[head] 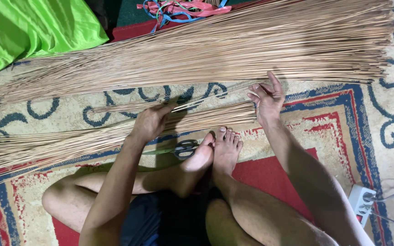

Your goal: Bundling thin wooden sticks together and trimming them with scissors while sitting on the floor.

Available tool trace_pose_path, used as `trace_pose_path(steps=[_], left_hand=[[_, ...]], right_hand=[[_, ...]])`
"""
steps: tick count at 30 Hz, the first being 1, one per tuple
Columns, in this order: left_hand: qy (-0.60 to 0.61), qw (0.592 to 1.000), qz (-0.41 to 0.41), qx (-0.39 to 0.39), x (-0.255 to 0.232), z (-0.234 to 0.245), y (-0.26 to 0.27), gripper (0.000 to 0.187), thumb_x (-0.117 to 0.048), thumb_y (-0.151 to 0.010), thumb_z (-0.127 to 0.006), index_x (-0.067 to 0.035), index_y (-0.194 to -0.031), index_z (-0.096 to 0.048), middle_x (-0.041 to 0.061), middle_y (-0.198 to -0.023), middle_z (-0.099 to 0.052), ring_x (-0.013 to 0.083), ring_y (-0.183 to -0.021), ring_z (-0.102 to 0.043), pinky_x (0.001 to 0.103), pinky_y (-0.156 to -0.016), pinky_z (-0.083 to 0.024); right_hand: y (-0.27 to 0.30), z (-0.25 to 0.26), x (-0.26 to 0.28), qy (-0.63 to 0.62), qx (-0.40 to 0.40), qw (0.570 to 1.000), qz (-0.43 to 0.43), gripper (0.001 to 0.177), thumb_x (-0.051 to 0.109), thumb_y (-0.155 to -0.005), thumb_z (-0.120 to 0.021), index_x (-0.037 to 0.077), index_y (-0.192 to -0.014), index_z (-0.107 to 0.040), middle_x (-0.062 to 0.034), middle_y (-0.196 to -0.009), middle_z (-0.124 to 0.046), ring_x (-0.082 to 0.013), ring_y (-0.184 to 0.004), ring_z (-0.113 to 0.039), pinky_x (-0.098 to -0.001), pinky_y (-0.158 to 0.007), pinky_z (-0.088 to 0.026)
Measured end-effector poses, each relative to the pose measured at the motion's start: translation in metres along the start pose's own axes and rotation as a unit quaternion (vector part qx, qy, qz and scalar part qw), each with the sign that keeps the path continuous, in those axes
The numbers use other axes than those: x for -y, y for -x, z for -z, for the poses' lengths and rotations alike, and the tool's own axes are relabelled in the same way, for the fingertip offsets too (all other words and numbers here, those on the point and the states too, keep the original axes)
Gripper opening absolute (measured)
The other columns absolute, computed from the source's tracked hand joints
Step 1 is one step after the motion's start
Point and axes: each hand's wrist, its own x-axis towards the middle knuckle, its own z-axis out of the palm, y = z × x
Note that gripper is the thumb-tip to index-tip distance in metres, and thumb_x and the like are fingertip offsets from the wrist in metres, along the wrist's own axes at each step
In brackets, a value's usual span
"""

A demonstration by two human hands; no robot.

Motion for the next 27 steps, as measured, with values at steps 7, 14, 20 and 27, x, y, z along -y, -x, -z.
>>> trace_pose_path(steps=[7, 14, 20, 27], left_hand=[[0.006, 1.000, -0.020, 0.008, 0.011, -0.001, 0.003, 0.037, -0.011, -0.096, -0.055, -0.026, -0.127, -0.070, 0.009, -0.094, -0.072, 0.0383, -0.089, -0.073, 0.053, -0.077, -0.060], [0.038, 0.999, -0.037, 0.011, 0.030, -0.010, 0.003, 0.027, -0.006, -0.093, -0.058, -0.019, -0.110, -0.075, 0.011, -0.087, -0.072, 0.0404, -0.086, -0.072, 0.053, -0.074, -0.058], [0.095, 0.993, -0.062, 0.016, 0.013, 0.013, -0.001, 0.023, 0.003, -0.089, -0.062, -0.011, -0.097, -0.077, 0.014, -0.084, -0.074, 0.0416, -0.083, -0.073, 0.050, -0.075, -0.057], [0.094, 0.992, -0.075, 0.025, 0.025, 0.009, -0.015, 0.016, 0.000, -0.086, -0.064, -0.014, -0.081, -0.070, 0.009, -0.083, -0.073, 0.0365, -0.089, -0.073, 0.045, -0.077, -0.057]], right_hand=[[-0.012, 0.007, -0.010, -0.026, -0.024, 0.999, 0.024, 0.040, -0.013, -0.087, -0.076, 0.007, -0.121, -0.070, -0.0169, -0.091, -0.075, -0.0280, -0.079, -0.079, -0.0392, -0.073, -0.074], [-0.006, 0.005, -0.008, -0.052, -0.065, 0.997, -0.005, 0.028, -0.010, -0.088, -0.076, -0.001, -0.113, -0.074, -0.0174, -0.089, -0.075, -0.0278, -0.076, -0.079, -0.0393, -0.075, -0.074], [0.000, -0.004, 0.000, -0.038, -0.085, 0.996, -0.011, 0.027, -0.005, -0.089, -0.077, 0.006, -0.114, -0.075, -0.0149, -0.091, -0.075, -0.0280, -0.076, -0.080, -0.0383, -0.070, -0.074], [0.013, -0.021, 0.011, -0.030, -0.080, 0.996, 0.003, 0.042, -0.007, -0.084, -0.081, 0.011, -0.121, -0.072, -0.0131, -0.090, -0.073, -0.0284, -0.079, -0.080, -0.0403, -0.071, -0.073]])
